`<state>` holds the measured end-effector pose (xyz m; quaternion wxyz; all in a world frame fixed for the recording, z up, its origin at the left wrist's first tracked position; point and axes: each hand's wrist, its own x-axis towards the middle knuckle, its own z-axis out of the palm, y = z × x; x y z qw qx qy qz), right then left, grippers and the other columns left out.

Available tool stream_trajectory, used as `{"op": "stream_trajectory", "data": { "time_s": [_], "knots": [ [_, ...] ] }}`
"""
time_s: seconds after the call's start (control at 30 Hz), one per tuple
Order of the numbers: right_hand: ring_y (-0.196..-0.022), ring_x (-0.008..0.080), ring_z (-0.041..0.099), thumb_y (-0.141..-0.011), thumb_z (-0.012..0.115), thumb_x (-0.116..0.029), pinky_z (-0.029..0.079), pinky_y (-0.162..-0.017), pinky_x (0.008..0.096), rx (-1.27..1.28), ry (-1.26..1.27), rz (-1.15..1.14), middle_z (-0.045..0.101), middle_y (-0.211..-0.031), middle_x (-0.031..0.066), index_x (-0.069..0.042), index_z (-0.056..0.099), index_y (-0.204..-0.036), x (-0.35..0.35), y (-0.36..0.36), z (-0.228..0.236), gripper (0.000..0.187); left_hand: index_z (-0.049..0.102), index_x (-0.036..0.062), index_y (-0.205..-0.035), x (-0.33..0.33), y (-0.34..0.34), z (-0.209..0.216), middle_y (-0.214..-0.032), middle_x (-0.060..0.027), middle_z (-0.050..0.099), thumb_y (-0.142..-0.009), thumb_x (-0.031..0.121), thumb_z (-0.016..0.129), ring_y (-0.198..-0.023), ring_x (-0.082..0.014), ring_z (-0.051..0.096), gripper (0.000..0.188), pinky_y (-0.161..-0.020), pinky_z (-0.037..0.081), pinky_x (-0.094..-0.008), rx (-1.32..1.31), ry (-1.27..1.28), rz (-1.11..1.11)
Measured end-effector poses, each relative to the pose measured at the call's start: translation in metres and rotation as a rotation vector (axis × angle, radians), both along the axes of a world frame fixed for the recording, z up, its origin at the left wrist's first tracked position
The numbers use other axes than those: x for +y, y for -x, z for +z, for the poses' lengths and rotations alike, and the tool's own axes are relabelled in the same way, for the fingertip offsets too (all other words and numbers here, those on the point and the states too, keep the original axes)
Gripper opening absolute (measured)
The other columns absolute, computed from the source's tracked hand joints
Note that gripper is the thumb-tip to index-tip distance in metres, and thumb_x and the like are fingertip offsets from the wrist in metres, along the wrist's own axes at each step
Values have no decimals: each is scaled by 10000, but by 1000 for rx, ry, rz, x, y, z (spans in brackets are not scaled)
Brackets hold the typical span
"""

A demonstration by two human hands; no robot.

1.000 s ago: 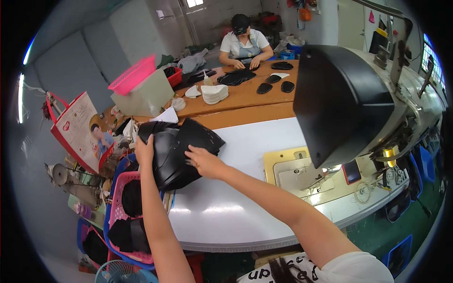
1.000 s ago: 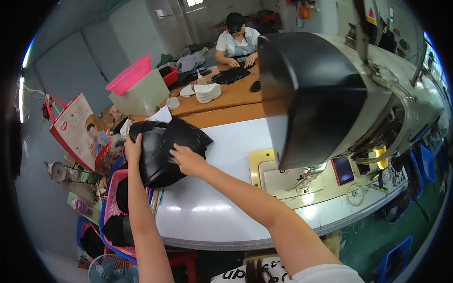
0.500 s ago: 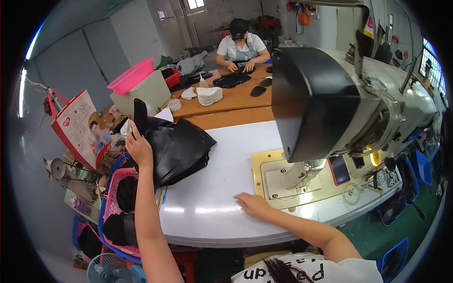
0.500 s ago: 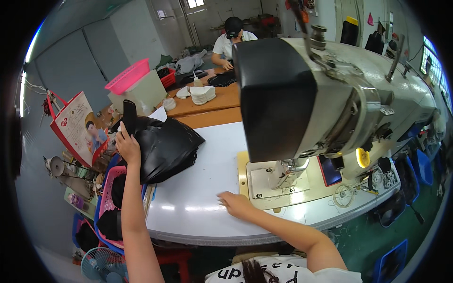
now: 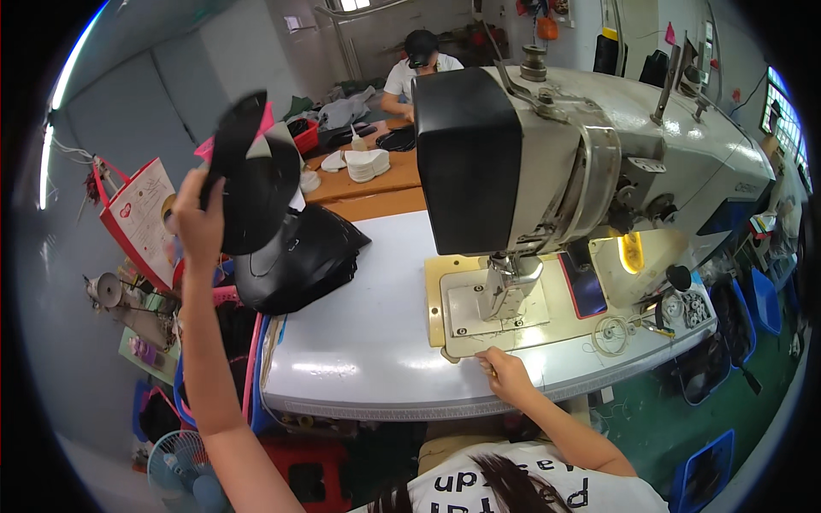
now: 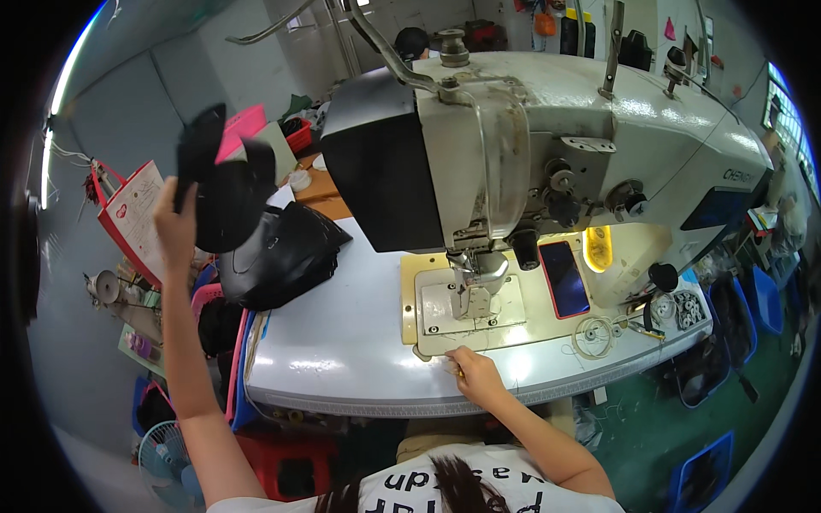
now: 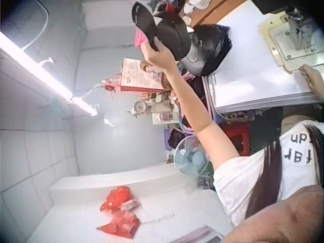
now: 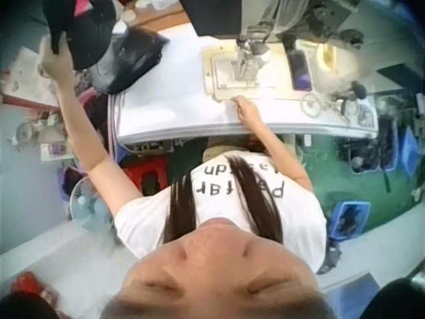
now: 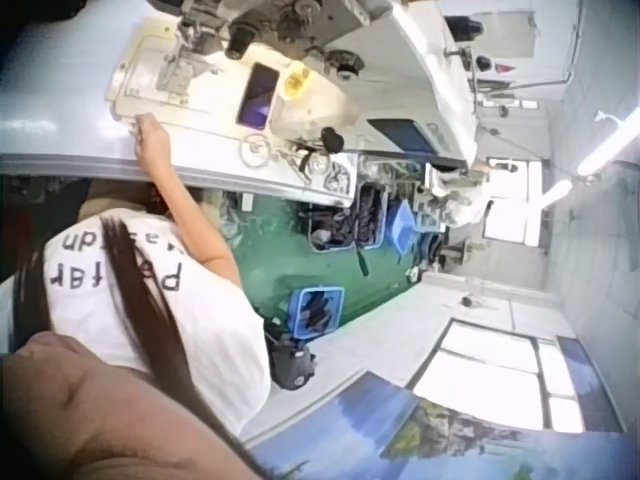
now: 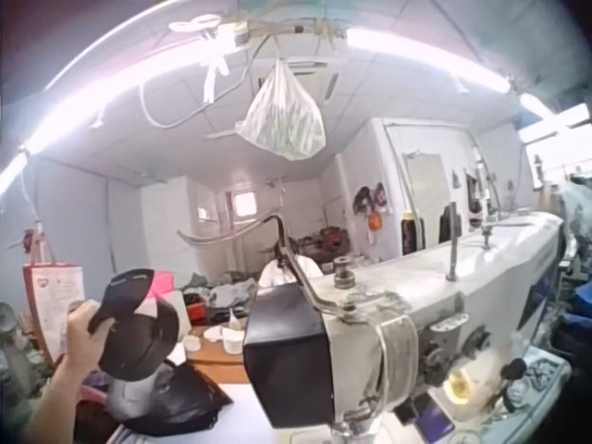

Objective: The person sews shoe upper pieces together using a sewing machine, trimming threads with snips. The person then stacks the sewn shoe pieces on the table and trims threads from them by hand with snips.

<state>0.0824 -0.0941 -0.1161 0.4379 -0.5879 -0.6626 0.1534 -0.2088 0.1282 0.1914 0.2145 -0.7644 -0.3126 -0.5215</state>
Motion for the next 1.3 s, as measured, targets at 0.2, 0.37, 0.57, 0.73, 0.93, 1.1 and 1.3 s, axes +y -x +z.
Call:
{"op": "stream_trajectory", "data": {
  "time_s": [0.2,0.37,0.57,0.73,0.93,1.1,1.3],
  "knots": [
    [-670,297,555,-652,473,75,445,-578,318,23,-21,15,536,-712,144,-5,503,-871,-2,-3,5,235,538,-17,-960,-56,35,26,-878,-50,586,-757,5,551,-763,-109,540,204,-692,417,-215,-358,435,-435],
    [-648,308,552,-674,505,34,444,-557,337,140,48,45,550,-738,146,-19,489,-893,-6,-5,-1,226,527,6,-903,-54,68,-83,-805,-46,564,-708,15,536,-705,-134,541,195,-607,424,-233,-531,888,-149],
    [-625,303,562,-704,514,18,450,-548,320,184,21,60,567,-744,154,-23,506,-876,-10,-10,-7,177,567,0,-801,-34,59,-286,-721,-18,556,-671,67,627,-677,-97,511,158,-626,405,-233,-297,1547,-284],
    [-632,296,559,-677,529,24,452,-545,314,127,63,46,555,-740,139,-16,512,-857,-9,-9,-1,186,556,-30,-880,-28,39,-295,-786,-35,575,-690,25,601,-714,-97,519,203,-664,404,-216,-308,1486,-304],
    [-662,282,554,-654,561,12,450,-548,315,-83,140,65,531,-871,117,-27,515,-894,5,15,9,247,550,-23,-882,-30,39,-301,-786,-49,575,-710,72,596,-727,-103,515,202,-667,406,-229,-262,1437,-268],
    [-780,275,570,-625,623,-43,477,-579,310,-173,152,213,478,-1108,104,-53,495,-1030,19,29,19,424,546,-24,-899,-32,38,-290,-800,-49,568,-729,89,577,-742,-109,510,206,-691,401,-232,-272,1486,-277],
    [-826,257,564,-555,724,-192,484,-628,304,-218,236,415,473,-1115,94,-50,476,-1063,34,36,29,582,545,-25,-927,-34,43,-298,-811,-44,567,-756,61,537,-738,-95,507,192,-701,401,-216,-355,1506,-468]
  ]
}}
